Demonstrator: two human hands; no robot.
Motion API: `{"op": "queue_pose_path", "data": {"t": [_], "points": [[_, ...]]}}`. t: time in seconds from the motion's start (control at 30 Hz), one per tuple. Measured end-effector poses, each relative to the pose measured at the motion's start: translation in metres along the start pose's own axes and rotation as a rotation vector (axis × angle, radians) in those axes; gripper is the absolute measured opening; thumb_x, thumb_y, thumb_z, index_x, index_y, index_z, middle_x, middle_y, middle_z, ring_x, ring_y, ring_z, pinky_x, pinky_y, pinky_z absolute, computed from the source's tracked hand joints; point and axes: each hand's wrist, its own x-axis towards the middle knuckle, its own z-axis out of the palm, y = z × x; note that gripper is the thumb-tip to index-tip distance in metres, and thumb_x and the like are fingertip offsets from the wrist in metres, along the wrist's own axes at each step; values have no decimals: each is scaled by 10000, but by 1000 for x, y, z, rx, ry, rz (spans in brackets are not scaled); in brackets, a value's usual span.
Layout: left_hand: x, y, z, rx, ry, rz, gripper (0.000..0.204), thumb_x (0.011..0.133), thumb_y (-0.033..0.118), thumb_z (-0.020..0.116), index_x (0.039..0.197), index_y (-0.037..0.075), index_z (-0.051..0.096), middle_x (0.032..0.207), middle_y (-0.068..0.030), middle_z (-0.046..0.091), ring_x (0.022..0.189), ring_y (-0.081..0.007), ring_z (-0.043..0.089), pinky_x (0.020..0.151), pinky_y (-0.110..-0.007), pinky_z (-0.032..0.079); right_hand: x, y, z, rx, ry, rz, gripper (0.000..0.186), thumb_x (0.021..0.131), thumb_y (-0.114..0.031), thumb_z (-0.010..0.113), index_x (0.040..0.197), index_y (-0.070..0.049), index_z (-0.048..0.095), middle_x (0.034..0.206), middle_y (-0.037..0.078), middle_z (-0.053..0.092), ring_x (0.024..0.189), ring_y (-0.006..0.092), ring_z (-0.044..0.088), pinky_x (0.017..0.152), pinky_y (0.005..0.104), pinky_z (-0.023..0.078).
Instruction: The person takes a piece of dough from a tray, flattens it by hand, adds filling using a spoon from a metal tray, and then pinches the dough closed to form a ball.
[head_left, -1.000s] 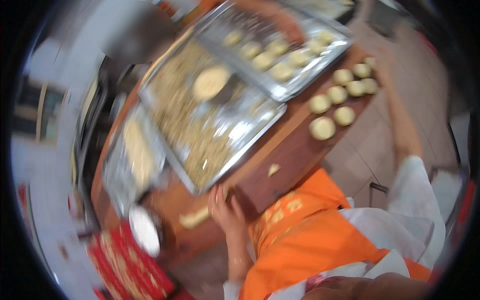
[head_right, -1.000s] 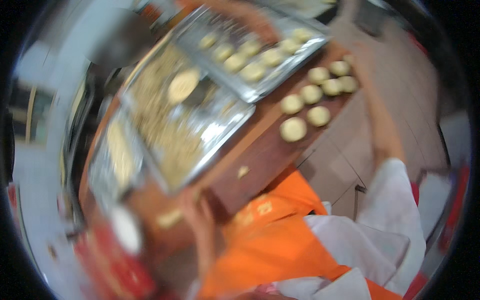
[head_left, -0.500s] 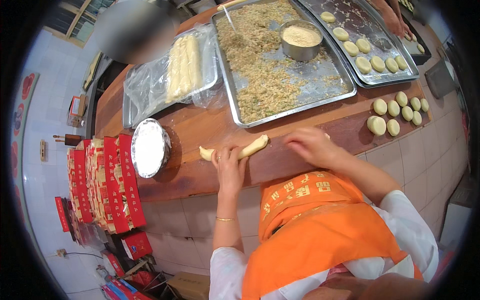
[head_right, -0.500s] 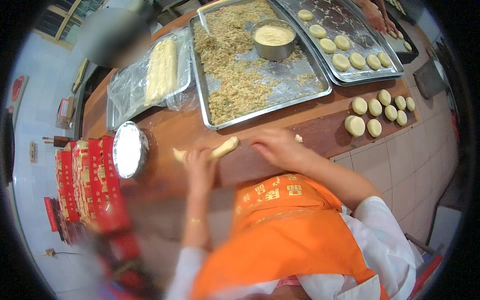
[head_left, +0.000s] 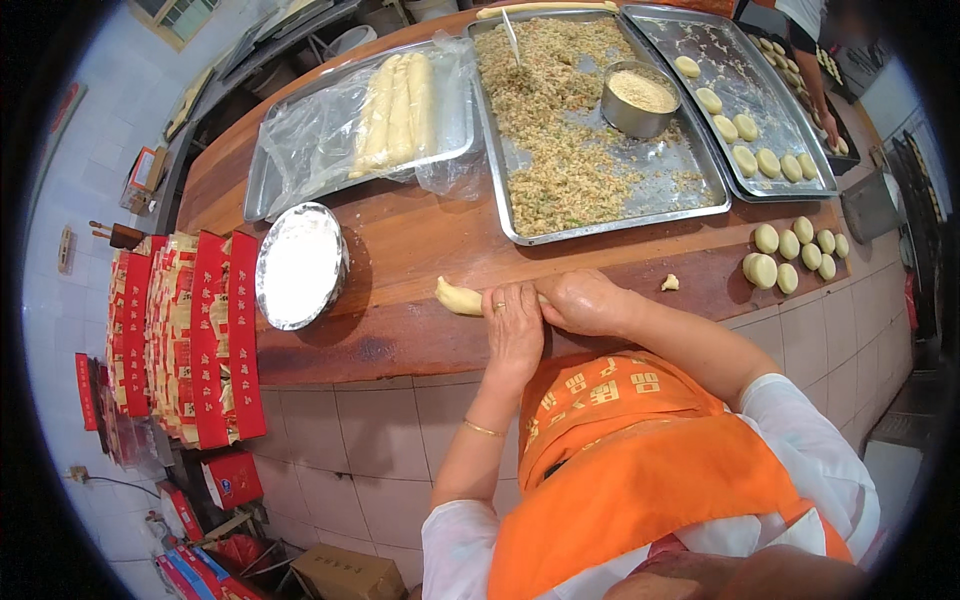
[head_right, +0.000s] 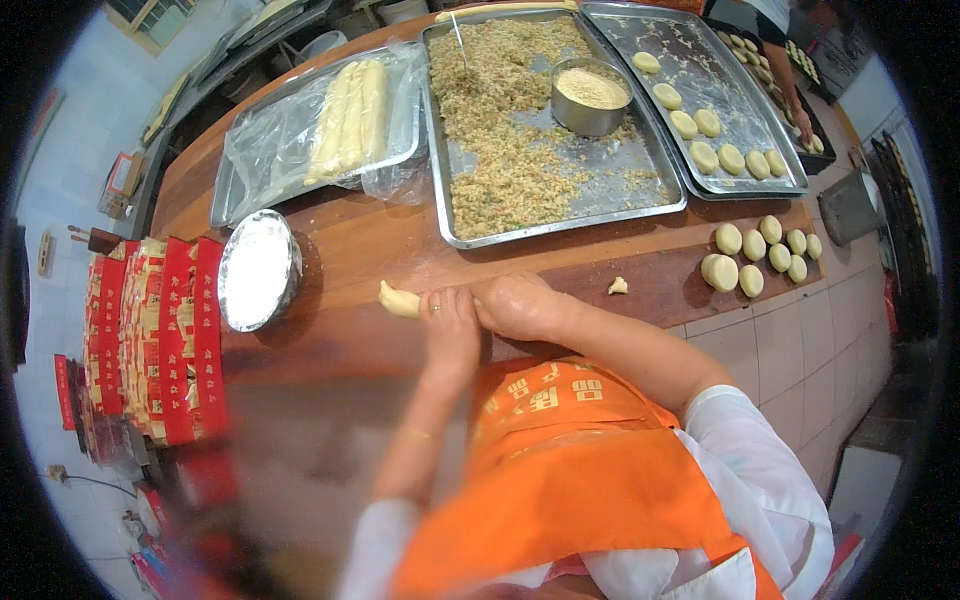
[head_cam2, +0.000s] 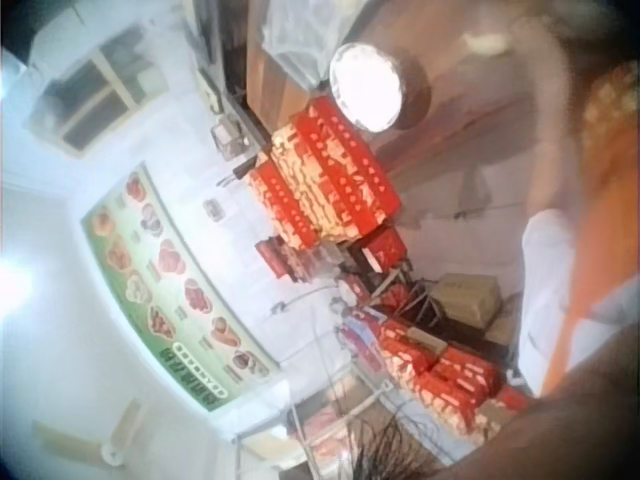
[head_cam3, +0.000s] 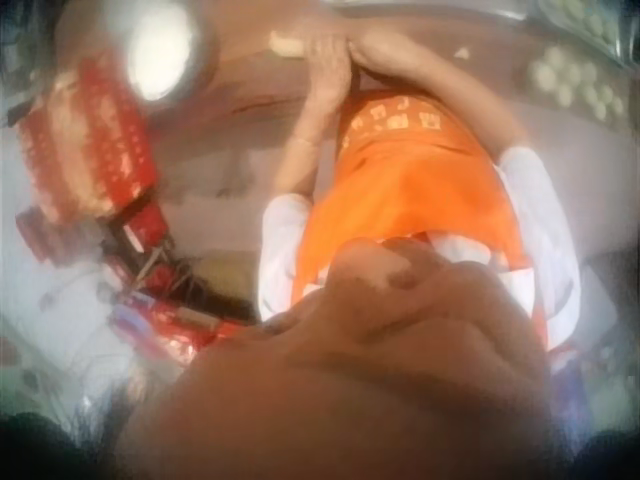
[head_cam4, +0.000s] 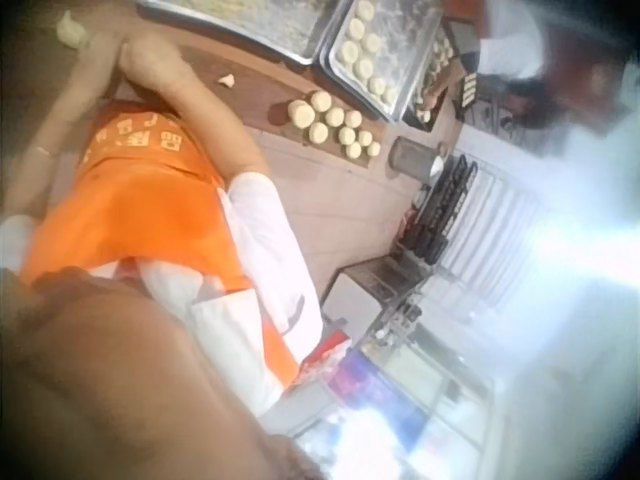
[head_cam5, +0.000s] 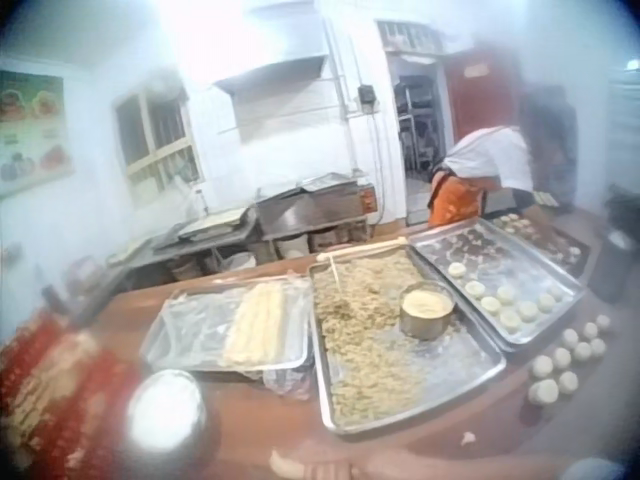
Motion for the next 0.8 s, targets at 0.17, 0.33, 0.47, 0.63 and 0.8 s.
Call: {"op": "queue_pose_path", "data": {"t": [0.17,0.33,0.47,0.63,0.8], "points": [[3,4,-1,24,-136,-38,154,868,91,554,1001,15,572,1096,-161,562,1102,-343,521,1067,-494,321,0,9,4,-116,28,-86,189,833,-204,566,876,-54,672,817,220,687,753,400,669,679,500,538],[7,1,4,95,-83,62,206,860,117,580,1030,2,570,1165,-186,543,1179,-364,493,1102,-530,273,-10,25,3,531,-4,-81,213,907,-243,557,884,-49,640,791,142,692,658,255,657,573,385,504],[17,14,-5,30,-80,-34,314,825,135,630,1092,-14,561,1222,-186,526,1253,-369,460,1134,-545,227,-38,25,-10,1274,14,292,257,1005,-263,515,1121,-48,595,920,8,647,771,115,618,624,244,475],[30,71,-16,-325,-96,58,458,847,72,647,1292,18,555,1264,-195,541,1216,-377,498,1069,-513,372,-101,68,-38,1372,239,329,365,981,-134,542,1335,-48,509,1101,30,644,938,107,610,779,245,506],[53,139,24,-579,-81,158,363,824,54,684,1182,17,637,1116,-172,584,1027,-359,571,872,-432,495,-154,90,-46,949,585,314,364,933,-75,618,1284,-42,531,1089,23,632,945,94,611,779,261,522]]}}
